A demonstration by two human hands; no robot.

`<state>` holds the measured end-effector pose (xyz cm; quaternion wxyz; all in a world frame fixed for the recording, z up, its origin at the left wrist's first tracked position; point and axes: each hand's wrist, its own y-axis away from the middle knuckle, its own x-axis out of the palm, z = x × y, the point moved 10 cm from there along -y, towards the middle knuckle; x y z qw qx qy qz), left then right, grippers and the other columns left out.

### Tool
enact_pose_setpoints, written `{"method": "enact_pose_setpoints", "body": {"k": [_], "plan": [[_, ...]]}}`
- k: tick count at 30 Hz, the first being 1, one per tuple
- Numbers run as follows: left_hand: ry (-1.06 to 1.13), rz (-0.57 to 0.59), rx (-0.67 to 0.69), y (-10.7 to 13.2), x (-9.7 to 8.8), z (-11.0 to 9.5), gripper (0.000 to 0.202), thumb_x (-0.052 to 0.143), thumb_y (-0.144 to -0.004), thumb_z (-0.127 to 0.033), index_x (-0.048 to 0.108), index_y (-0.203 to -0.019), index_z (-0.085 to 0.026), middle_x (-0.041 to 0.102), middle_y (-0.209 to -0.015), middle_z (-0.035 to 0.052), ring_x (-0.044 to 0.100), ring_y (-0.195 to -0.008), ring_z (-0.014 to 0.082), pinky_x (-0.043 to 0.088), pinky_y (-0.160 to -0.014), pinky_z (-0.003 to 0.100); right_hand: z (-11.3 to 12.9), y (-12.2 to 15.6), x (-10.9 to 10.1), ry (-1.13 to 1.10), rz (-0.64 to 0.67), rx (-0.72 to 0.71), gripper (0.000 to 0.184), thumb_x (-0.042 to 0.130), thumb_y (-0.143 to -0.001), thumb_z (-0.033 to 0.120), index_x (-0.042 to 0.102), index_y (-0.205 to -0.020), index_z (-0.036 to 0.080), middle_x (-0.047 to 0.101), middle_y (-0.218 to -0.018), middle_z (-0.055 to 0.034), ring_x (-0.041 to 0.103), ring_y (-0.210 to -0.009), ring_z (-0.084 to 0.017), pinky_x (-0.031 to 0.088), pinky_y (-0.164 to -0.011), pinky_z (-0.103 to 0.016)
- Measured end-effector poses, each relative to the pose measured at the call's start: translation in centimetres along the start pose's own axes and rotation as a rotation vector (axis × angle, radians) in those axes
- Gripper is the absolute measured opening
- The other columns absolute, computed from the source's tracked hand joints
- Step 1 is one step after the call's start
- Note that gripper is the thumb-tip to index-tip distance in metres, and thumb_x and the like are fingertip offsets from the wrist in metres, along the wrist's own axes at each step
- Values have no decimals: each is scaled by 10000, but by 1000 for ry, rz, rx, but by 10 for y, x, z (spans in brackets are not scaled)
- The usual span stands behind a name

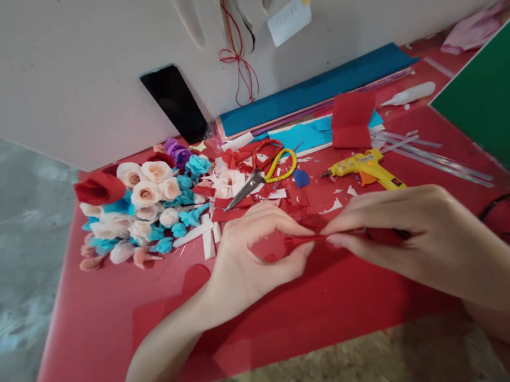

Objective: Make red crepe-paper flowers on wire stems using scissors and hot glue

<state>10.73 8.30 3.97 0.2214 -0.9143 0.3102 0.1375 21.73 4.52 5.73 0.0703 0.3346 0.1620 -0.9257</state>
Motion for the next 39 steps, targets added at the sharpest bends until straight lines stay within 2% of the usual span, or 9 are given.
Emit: {"method": "enact_pose_setpoints", "body": {"k": [5,8,12,14,18,22,29,36,39], "plan": [[63,-46,-18,-1,-9,0,120,669,-705,-86,653,-766,-189,664,-719,0,598,-695,129,501,-734,300,-14,3,-30,82,-171,85,89,631,-804,216,689,-742,244,708,-711,41,653,-623,-139,477,-537,-225],[96,-44,-34,-2,-15,0,129,657,-714,-75,661,-769,-192,657,-720,-5,595,-686,117,495,-720,283,-26,5,-48,170,-293,114,70,670,-774,243,706,-714,243,718,-730,15,676,-672,-197,508,-583,-288],[96,-86,-48,-1,-33,1,153,668,-706,-73,675,-771,-212,662,-722,-15,597,-695,128,494,-714,294,-51,3,-59,179,-364,249,93,704,-730,300,717,-671,229,721,-723,-16,664,-661,-217,487,-555,-323],[109,-154,-26,0,-47,-1,179,672,-704,-64,684,-776,-227,662,-703,-20,590,-690,136,491,-707,306,-62,0,-56,119,-350,309,104,733,-696,314,718,-649,223,712,-675,-21,649,-626,-205,467,-525,-314],[154,-267,2,0,-66,1,177,681,-705,-81,699,-779,-241,643,-678,-11,560,-668,139,482,-681,320,-65,-6,-46,17,-334,310,180,755,-670,362,692,-612,205,684,-622,-19,621,-574,-173,457,-499,-292],[140,-261,15,-2,-65,3,159,700,-692,-99,699,-764,-241,634,-665,-21,557,-644,123,484,-657,298,-73,-13,-27,-238,-271,340,184,676,-766,353,678,-662,201,672,-607,-11,612,-516,-138,495,-471,-256],[178,-266,-8,-2,-66,6,120,706,-712,-134,700,-781,-232,636,-658,-14,568,-638,122,491,-624,294,-87,-22,13,-725,-11,446,218,607,-838,329,680,-730,153,702,-673,-48,659,-540,-129,530,-463,-186],[186,-298,-43,0,-69,13,123,722,-697,-136,697,-771,-231,638,-668,-22,578,-638,117,493,-615,284,-85,-21,21,-783,63,495,173,627,-821,311,708,-839,159,727,-793,-71,658,-557,-120,533,-480,-185],[160,-320,-74,1,-70,17,97,724,-703,-184,690,-755,-259,642,-690,-13,587,-670,135,507,-651,309,-87,-20,19,-712,37,482,93,697,-753,256,714,-798,176,721,-729,-36,642,-525,-114,543,-490,-192]]}}
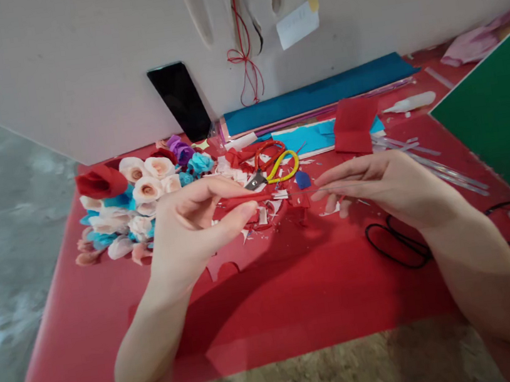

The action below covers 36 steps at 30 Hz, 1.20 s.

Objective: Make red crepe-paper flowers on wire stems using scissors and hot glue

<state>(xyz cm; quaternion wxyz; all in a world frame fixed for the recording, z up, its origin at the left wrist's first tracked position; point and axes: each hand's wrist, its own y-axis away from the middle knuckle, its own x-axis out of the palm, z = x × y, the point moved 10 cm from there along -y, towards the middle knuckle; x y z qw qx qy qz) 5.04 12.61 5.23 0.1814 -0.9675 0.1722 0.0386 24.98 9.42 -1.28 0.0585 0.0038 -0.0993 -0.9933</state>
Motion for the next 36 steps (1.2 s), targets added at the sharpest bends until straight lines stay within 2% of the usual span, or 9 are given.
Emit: {"method": "enact_pose_setpoints", "body": {"k": [5,10,13,18,22,24,27,30,36], "plan": [[8,25,-37,2,5,2,91,724,-700,-187,687,-746,-256,635,-656,-12,583,-650,143,508,-643,320,4,2,-7,100,-93,-109,110,754,-689,263,671,-652,201,678,-603,-12,646,-553,-137,551,-515,-212],[54,82,-30,2,14,1,145,696,-695,-98,670,-736,-235,641,-675,-25,575,-640,127,504,-658,308,11,1,2,341,-101,-188,280,536,-870,369,527,-657,188,646,-577,-3,605,-481,-114,503,-463,-209],[49,125,-10,2,21,0,142,685,-708,-92,664,-742,-228,650,-687,-26,583,-657,127,498,-654,298,11,0,6,474,-109,-206,422,439,-917,382,487,-551,177,556,-475,13,520,-421,-87,415,-439,-202],[25,151,-38,4,26,4,131,685,-723,-115,663,-763,-237,675,-730,-28,608,-693,130,495,-664,291,13,-1,-1,719,-249,-266,548,579,-824,374,324,-385,165,317,-368,44,294,-390,-59,197,-422,-251],[23,175,-16,5,27,0,116,690,-715,-118,657,-753,-222,671,-708,-24,606,-669,121,491,-655,273,4,-7,2,819,-170,-257,62,681,-698,250,665,-691,190,581,-526,49,468,-469,-83,303,-479,-214],[-7,195,-40,6,29,1,107,688,-712,-115,650,-736,-212,656,-682,-24,605,-684,121,490,-680,266,1,-8,0,837,-144,-245,220,681,-678,222,699,-898,229,670,-651,40,550,-528,-109,370,-524,-214],[-53,253,-89,7,34,5,107,672,-717,-105,646,-726,-209,649,-692,-29,604,-710,115,481,-704,249,5,-7,-6,822,-136,-246,149,624,-750,310,713,-758,191,668,-612,3,581,-529,-132,407,-511,-226],[-72,319,-101,9,42,6,114,652,-728,-100,658,-751,-212,664,-731,-25,601,-702,105,469,-680,236,15,-2,-7,780,-106,-275,225,553,-784,252,700,-940,184,708,-789,-16,624,-618,-138,467,-572,-229],[-165,419,-125,10,54,8,80,640,-735,-103,648,-754,-180,656,-725,-26,595,-710,89,471,-706,219,30,20,22,713,84,-340,195,525,-856,221,687,-962,203,718,-936,19,655,-837,-113,480,-740,-181]]}}
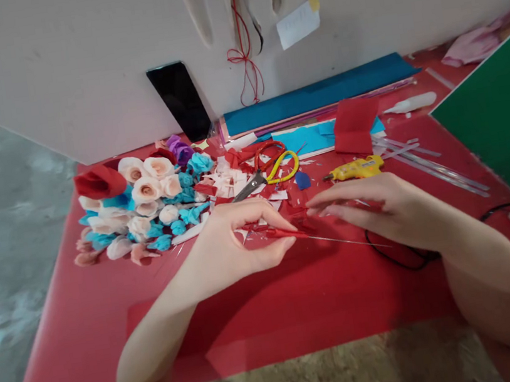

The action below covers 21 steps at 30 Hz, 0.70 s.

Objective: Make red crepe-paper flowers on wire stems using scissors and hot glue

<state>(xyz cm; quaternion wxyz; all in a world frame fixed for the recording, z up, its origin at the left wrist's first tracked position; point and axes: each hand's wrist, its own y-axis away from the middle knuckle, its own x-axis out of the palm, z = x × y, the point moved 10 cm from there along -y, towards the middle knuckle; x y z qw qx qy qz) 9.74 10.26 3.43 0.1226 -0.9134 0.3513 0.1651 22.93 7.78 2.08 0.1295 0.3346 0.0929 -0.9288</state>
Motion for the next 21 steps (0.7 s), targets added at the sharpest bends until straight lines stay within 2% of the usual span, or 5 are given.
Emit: {"method": "enact_pose_setpoints", "body": {"k": [3,6,9,15,21], "plan": [[-22,19,-16,-1,5,0,72,629,-732,-99,644,-750,-167,647,-709,-29,593,-701,81,471,-703,208,17,8,13,-96,35,-26,187,590,-833,222,667,-1002,207,718,-900,34,656,-751,-84,484,-672,-144],[-66,7,-6,0,10,0,74,638,-713,-90,636,-737,-160,646,-717,-25,588,-695,76,466,-679,191,28,13,15,-72,-43,-45,182,657,-792,222,665,-973,205,713,-854,40,646,-705,-78,474,-649,-139],[-89,10,24,1,15,-2,59,638,-714,-91,630,-737,-145,642,-725,-13,576,-676,69,462,-661,185,35,17,14,-38,-129,-76,113,654,-804,208,668,-916,197,704,-822,42,635,-698,-64,456,-670,-128],[-177,-49,96,2,14,-8,56,635,-722,-93,639,-766,-128,654,-734,3,581,-688,74,461,-676,195,36,21,9,34,-226,-106,59,652,-801,162,681,-819,210,703,-754,63,640,-670,-50,439,-648,-109],[-187,-40,56,1,13,-4,65,648,-738,-132,661,-801,-140,677,-770,5,609,-713,79,474,-687,191,32,17,11,-53,-193,-81,136,648,-800,148,693,-848,267,695,-739,114,616,-631,-13,421,-613,-75]]}}
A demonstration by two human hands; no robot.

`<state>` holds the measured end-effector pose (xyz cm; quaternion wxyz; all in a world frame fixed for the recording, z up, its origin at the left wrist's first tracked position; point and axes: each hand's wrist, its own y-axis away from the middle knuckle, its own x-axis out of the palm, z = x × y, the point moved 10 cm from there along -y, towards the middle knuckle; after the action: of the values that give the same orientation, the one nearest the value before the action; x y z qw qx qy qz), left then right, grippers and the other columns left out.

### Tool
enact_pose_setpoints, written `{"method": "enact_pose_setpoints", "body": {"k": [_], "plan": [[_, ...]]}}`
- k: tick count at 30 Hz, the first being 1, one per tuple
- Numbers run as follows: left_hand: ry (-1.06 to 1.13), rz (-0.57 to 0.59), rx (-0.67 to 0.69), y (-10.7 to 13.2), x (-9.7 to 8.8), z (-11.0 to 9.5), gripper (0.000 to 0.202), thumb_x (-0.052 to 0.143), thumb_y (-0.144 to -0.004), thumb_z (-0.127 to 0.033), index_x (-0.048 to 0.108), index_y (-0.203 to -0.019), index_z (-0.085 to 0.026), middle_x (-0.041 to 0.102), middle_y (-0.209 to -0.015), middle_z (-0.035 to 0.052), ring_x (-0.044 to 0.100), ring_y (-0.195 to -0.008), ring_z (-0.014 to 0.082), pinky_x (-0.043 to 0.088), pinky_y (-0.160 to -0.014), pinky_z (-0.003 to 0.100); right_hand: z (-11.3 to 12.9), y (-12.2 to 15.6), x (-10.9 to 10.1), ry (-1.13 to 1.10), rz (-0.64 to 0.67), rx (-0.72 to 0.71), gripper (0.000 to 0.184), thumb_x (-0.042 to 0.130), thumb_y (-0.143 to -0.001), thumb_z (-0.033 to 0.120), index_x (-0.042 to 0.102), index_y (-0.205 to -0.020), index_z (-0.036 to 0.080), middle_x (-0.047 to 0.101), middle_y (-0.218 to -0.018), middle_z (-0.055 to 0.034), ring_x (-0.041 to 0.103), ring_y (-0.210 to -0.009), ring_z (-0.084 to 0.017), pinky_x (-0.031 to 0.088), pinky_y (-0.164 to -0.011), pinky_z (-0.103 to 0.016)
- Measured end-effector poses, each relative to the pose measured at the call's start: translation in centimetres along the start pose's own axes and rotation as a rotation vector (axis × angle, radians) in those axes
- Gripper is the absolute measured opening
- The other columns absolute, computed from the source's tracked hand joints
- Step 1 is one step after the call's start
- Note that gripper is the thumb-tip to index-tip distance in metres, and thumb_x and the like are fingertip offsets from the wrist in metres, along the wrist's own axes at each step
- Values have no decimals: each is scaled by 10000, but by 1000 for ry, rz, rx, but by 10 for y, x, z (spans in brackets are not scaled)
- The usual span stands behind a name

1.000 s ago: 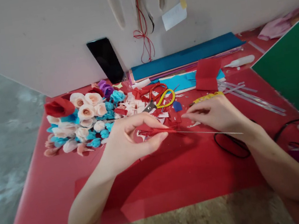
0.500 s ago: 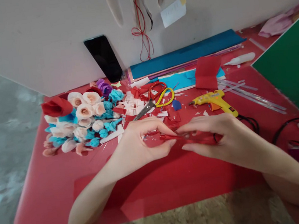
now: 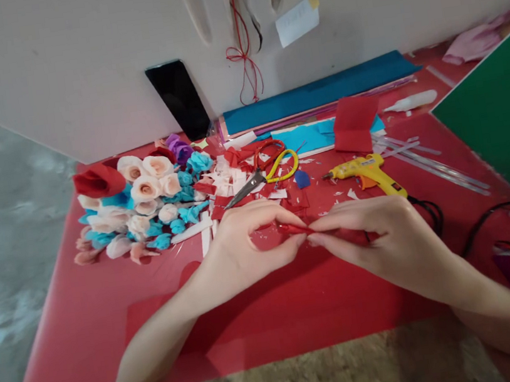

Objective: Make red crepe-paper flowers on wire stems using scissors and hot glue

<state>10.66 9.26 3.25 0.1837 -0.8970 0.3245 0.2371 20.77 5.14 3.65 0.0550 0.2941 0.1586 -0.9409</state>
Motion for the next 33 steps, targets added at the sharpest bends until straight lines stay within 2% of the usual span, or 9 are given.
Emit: {"method": "enact_pose_setpoints", "body": {"k": [11,19,29,33], "plan": [[90,-28,-15,-2,-1,0,53,651,-720,-120,679,-763,-135,688,-725,22,607,-666,94,488,-649,212,2,-1,-1,-51,7,25,139,649,-788,132,706,-831,251,686,-709,108,581,-587,-6,410,-591,-64],[133,-23,-60,-4,1,5,37,634,-705,-114,652,-723,-141,671,-696,22,605,-638,111,484,-636,234,-3,-2,3,-17,60,75,127,597,-833,188,717,-836,227,683,-690,48,578,-568,-67,422,-542,-150],[99,14,-22,0,4,1,43,607,-720,-121,633,-743,-146,659,-723,17,591,-662,108,470,-649,228,1,-1,3,-3,46,64,122,596,-817,170,691,-746,201,654,-626,46,543,-529,-70,395,-530,-169],[87,-7,-4,-2,-1,-3,40,597,-709,-108,617,-715,-142,652,-703,13,589,-647,102,462,-635,216,7,-1,2,-4,41,34,102,604,-818,174,696,-785,202,678,-662,41,573,-546,-75,417,-542,-166]]}}
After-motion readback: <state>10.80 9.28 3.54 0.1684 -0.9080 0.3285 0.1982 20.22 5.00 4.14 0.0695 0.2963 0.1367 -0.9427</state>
